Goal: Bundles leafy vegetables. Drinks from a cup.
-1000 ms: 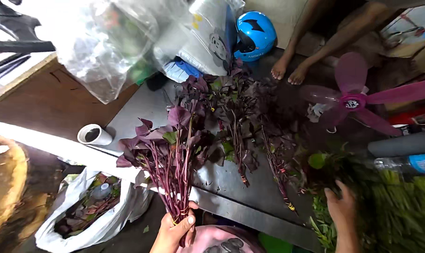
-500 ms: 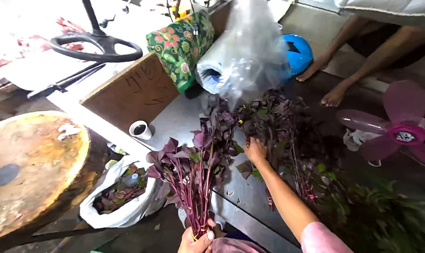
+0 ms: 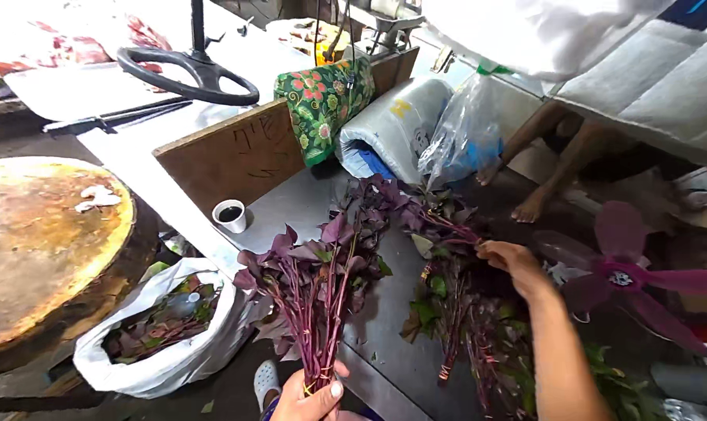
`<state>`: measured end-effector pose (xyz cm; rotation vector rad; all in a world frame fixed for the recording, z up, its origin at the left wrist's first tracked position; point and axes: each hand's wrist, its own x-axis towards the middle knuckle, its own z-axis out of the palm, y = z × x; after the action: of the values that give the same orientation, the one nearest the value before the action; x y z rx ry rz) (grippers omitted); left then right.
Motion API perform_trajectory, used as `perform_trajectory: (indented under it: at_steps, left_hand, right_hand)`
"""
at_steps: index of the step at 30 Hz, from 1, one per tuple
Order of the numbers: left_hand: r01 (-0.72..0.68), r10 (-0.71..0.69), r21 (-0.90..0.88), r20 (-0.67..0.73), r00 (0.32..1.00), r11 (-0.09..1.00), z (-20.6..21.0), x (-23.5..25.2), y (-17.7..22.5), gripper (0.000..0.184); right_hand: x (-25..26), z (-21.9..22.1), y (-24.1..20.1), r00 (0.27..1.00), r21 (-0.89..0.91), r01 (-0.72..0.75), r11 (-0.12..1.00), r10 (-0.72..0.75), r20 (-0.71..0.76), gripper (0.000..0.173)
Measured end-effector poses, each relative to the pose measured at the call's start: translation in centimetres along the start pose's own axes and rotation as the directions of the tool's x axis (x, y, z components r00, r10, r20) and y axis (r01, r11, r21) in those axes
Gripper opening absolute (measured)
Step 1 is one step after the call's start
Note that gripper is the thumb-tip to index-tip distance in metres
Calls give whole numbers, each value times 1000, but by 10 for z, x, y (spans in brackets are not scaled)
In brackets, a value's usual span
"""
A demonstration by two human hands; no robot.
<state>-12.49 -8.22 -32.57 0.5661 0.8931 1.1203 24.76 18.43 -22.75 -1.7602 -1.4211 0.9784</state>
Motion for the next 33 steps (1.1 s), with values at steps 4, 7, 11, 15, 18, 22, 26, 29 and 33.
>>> perform_trajectory:
  at_steps: [4, 7, 11, 15, 18, 22, 26, 29, 33]
  left_hand:
    - [-20, 20, -2, 77, 997, 1000, 13, 12, 26, 26]
    - [-42, 42, -4, 95, 995, 999, 23, 26, 40, 40]
    - [-63, 68, -91, 55, 996, 994, 23, 55, 28, 47]
    - [67, -61, -194, 34, 998, 979, 3, 79, -9, 37]
    - [116, -119, -293, 7, 993, 949, -4, 68, -42, 42]
    - [144, -62, -389, 216, 974, 910, -6, 57, -65, 57]
    - [168, -61, -399, 266, 962, 902, -2, 60, -72, 63]
    - [175, -143, -347, 116, 983, 922, 12, 64, -79, 44]
    - [119, -118, -312, 23, 993, 943, 22, 70, -72, 36]
  right_hand:
    - [-33, -84, -48, 993, 317, 117, 941, -103, -61, 40]
    - [-58, -122, -63, 982, 454, 189, 871, -179, -65, 43]
    - [-88, -137, -60, 939, 537, 284, 794, -343, 9, 41]
    - [-109, -113, -50, 886, 509, 384, 771, -463, 33, 43]
    - [-131, -61, -44, 862, 478, 400, 782, -498, 93, 39]
    - [-164, 53, -20, 905, 352, 288, 891, -373, 205, 34]
    - [-196, 152, 29, 921, 86, 51, 995, -80, 382, 33]
    - [-221, 192, 63, 890, -63, -51, 997, 73, 451, 37]
    - [-229, 188, 65, 903, -131, 29, 991, 30, 429, 40]
